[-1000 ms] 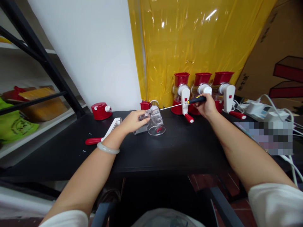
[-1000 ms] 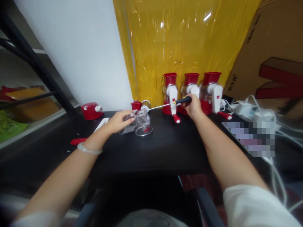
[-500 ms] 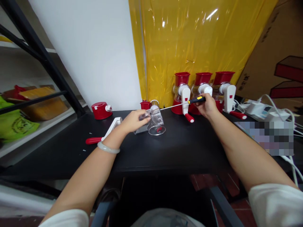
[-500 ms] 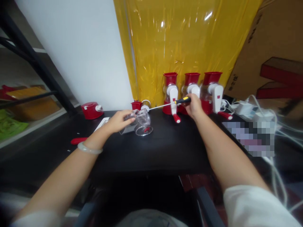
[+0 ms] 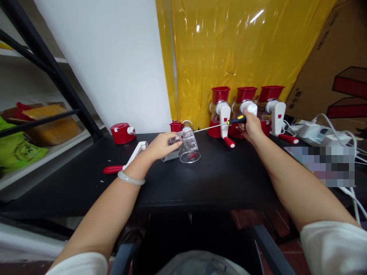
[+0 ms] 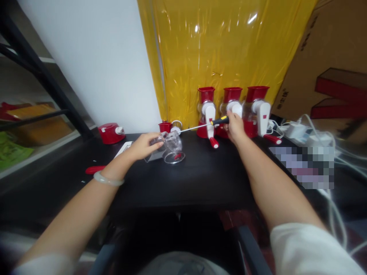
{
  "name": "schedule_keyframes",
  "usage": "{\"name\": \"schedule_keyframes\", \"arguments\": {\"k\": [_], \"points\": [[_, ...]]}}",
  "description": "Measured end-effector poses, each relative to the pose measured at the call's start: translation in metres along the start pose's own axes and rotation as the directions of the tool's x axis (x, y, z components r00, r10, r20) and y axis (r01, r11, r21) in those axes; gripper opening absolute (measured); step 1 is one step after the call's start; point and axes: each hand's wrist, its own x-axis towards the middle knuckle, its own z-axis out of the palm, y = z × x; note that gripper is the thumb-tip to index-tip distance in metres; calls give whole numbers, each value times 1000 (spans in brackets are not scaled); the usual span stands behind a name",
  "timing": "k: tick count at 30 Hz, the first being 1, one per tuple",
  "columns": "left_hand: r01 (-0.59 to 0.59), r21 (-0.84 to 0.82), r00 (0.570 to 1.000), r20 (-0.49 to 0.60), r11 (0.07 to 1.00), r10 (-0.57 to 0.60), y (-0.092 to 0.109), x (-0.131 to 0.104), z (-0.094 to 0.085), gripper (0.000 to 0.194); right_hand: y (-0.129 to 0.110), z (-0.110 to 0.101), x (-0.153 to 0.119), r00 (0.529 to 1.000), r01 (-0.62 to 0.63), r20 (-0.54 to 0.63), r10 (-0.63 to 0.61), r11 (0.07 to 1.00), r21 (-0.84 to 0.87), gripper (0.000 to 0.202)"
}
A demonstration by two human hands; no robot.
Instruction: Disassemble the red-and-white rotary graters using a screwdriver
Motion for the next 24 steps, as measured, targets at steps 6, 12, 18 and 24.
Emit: {"name": "schedule_keyframes", "arguments": {"k": [6, 12, 18, 24], "points": [[9, -8, 1000, 1, 1000, -9, 0, 0, 0, 26, -5, 4, -6, 998, -60, 35, 54, 974, 217, 22], [3, -2, 1000, -7, 1000, -3, -4, 0, 2, 25, -5, 2, -4, 1000, -14, 19, 12, 992, 123, 39], [1, 4, 1000, -2, 1000, -1, -4, 0, 1, 26, -3, 3, -3, 999, 5, -39, -5, 1000, -4, 30], [0, -4, 1000, 7, 1000, 0, -2, 0, 0, 26, -11, 7, -9, 996, -83, 45, 76, 980, 179, 22]]}}
